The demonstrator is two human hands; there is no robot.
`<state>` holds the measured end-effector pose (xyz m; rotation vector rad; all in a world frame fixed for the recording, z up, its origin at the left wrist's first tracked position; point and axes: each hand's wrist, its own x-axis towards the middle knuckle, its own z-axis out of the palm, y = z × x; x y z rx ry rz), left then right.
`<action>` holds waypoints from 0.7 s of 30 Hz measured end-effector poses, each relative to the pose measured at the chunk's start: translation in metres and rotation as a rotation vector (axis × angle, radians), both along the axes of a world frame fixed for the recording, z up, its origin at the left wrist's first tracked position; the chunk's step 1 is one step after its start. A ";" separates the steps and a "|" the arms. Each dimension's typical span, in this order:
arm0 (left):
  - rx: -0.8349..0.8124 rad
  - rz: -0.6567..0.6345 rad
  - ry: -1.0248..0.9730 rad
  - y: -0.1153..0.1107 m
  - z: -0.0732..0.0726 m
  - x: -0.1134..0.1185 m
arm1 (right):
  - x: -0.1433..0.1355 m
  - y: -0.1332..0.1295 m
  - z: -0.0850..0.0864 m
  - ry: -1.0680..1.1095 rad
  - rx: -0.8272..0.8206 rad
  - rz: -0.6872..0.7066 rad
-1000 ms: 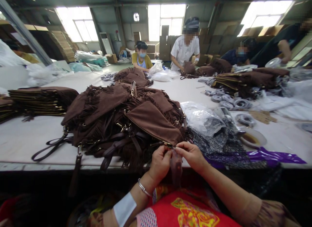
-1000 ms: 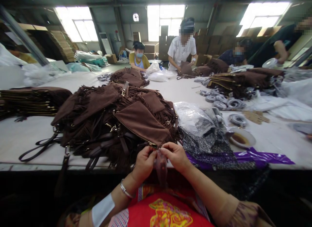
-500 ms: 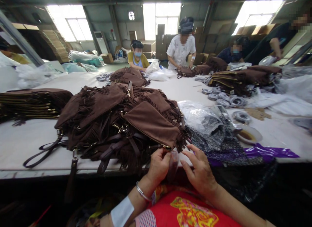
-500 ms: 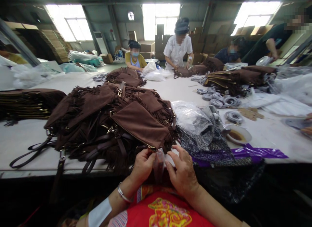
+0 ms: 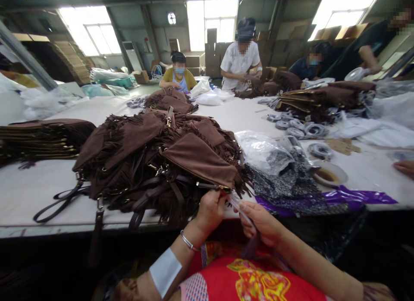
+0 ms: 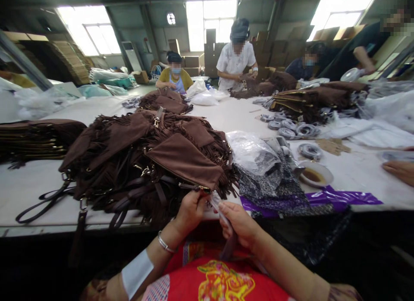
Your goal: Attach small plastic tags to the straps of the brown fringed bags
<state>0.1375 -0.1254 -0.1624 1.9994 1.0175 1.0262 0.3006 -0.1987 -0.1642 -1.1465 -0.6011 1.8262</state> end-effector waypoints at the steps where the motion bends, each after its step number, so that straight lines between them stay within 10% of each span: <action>1: 0.033 -0.017 0.039 0.000 -0.001 0.001 | 0.004 -0.001 0.002 0.027 -0.016 -0.010; 11: -0.932 -0.135 -0.518 -0.015 -0.010 0.013 | 0.008 -0.005 -0.009 -0.078 0.053 -0.075; 21: -0.872 -0.196 -0.454 -0.006 0.001 0.017 | 0.016 -0.004 0.001 0.160 0.098 -0.030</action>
